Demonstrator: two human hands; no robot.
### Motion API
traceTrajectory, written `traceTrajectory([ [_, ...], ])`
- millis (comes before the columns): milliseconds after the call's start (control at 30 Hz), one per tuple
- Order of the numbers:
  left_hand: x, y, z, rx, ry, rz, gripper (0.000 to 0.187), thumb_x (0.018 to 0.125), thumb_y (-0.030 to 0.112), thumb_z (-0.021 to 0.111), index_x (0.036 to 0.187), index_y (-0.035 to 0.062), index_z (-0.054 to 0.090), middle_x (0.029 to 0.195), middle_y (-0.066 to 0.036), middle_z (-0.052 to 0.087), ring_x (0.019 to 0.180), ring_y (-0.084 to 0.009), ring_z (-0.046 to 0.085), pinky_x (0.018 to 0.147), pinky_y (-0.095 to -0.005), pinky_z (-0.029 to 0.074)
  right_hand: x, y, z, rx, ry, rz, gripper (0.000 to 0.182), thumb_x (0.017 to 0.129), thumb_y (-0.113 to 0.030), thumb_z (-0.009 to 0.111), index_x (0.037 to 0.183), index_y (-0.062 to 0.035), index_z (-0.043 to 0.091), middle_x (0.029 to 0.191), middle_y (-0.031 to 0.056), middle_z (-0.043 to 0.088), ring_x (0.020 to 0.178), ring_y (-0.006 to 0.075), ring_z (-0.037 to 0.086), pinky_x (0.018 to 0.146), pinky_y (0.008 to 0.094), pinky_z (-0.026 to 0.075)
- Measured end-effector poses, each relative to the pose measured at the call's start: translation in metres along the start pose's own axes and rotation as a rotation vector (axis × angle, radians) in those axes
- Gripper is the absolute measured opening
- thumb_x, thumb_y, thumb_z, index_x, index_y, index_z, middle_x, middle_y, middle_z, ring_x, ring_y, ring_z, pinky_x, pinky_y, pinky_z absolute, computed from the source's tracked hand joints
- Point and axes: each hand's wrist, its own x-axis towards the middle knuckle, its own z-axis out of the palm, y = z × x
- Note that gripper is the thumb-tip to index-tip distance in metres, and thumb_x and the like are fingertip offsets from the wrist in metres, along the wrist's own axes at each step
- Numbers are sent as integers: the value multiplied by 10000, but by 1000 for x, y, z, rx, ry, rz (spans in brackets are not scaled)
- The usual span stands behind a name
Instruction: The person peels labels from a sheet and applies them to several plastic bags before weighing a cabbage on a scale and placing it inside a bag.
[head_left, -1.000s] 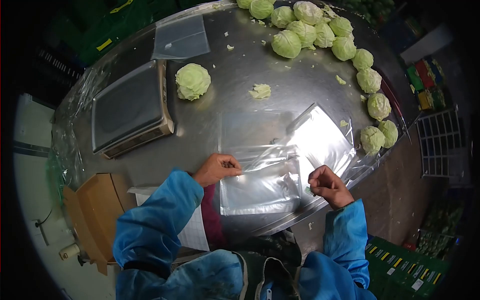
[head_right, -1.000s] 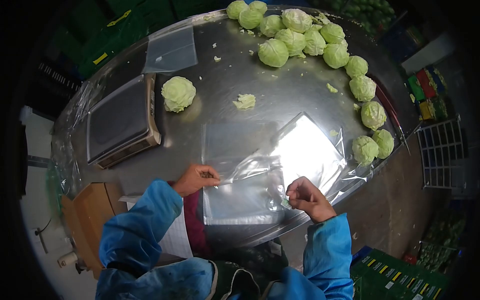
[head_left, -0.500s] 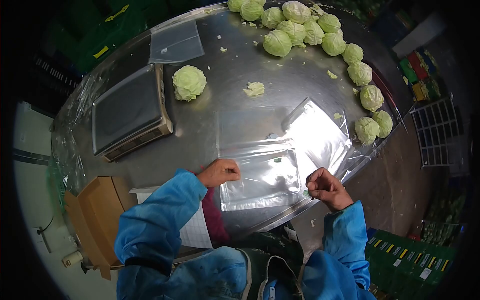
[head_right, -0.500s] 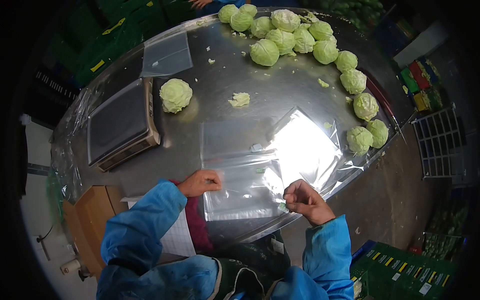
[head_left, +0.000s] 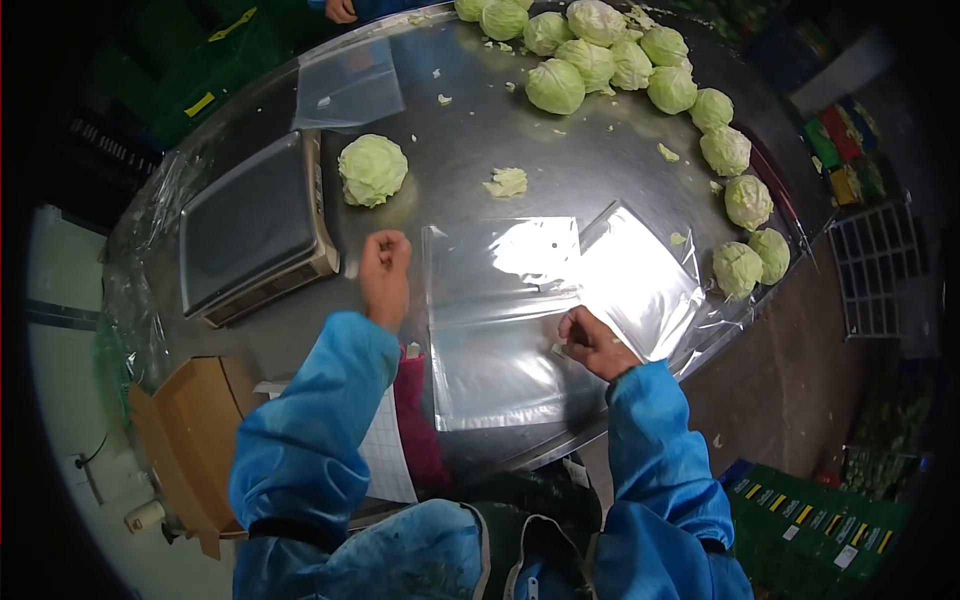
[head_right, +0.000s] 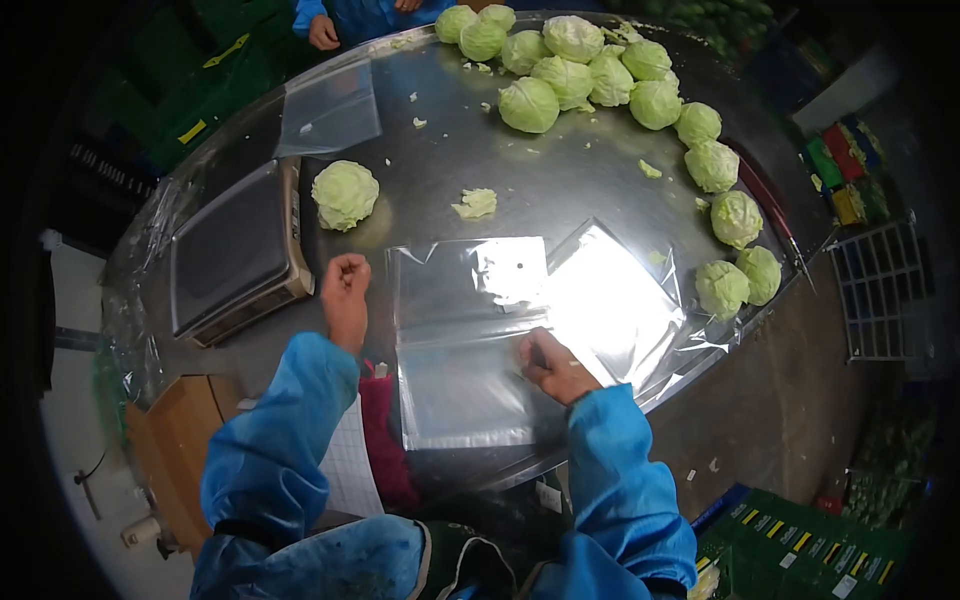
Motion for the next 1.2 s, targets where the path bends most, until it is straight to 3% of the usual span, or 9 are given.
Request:
traceTrajectory([
  [133, -79, 9, -17, 587, -632, 679, 305, 729, 149, 687, 1010, 94, 583, 878, -78, 561, 861, -235, 537, 765, -364, 419, 30, -15, 4, -269, -39, -79, 202, 757, -52, 626, 914, -90, 505, 821, 73, 554, 788, 220, 525, 733, 351, 425],
  [200, -113, 12, -14, 695, -875, 607, 298, 707, 183, 705, 976, 112, 599, 894, -94, 555, 906, -272, 517, 796, -400, 399, 42, -12, 9, -365, -103, -77, 234, 757, -36, 605, 957, -95, 498, 892, 96, 552, 835, 263, 537, 746, 360, 427],
  [400, -127, -31, -27, 740, -939, 454, 144, 718, 159, 698, 843, 109, 647, 819, -60, 539, 854, -272, 525, 789, -404, 404, 29, 0, 24, -702, 176, -160, 302, 743, 3, 573, 1023, -60, 478, 1031, 178, 505, 909, 369, 526, 797, 428, 430],
  [467, -116, -33, -25, 711, -974, 370, 102, 739, 156, 683, 818, 100, 650, 805, -60, 546, 833, -258, 534, 774, -384, 414, 13, 17, 8, -299, 464, -293, 256, 777, -31, 587, 1014, -34, 490, 934, 146, 537, 838, 295, 555, 748, 398, 450],
  [500, -113, -33, -24, 674, -1014, 269, 72, 760, 154, 668, 793, 92, 654, 791, -60, 553, 812, -244, 544, 759, -364, 424, -2, 6, -4, -127, 485, -113, 224, 791, -59, 603, 988, -27, 502, 885, 114, 546, 788, 244, 555, 712, 364, 454],
  [600, -89, -5, -9, 436, -896, 43, 117, 777, 159, 665, 794, 44, 660, 738, -70, 611, 680, -184, 568, 652, -313, 457, -44, 15, -39, 196, 590, 5, 171, 814, -130, 640, 893, -23, 532, 767, 29, 553, 676, 116, 522, 625, 265, 437],
  [833, 6, 28, 35, 478, -649, -307, 147, 800, 158, 643, 872, 34, 677, 779, -28, 623, 721, -121, 559, 691, -268, 454, -74, 19, -41, 537, 413, 135, 126, 817, -167, 623, 860, -69, 557, 740, 19, 563, 652, 113, 539, 593, 248, 419],
  [933, 14, 20, 31, 743, -498, 80, 209, 828, 178, 629, 980, 38, 658, 887, -35, 613, 826, -121, 558, 744, -261, 449, -72, 20, -26, 511, 272, 149, 114, 831, -156, 616, 861, -64, 556, 722, 13, 560, 647, 100, 530, 589, 243, 412],
  [1200, -50, 72, -150, 668, -92, 45, 285, 814, 170, 650, 1063, 40, 604, 961, -90, 590, 876, -180, 577, 800, -295, 455, -56, 11, 22, 552, -208, 277, 222, 923, -220, 517, 857, -25, 602, 671, 43, 607, 544, 98, 533, 517, 215, 418],
])
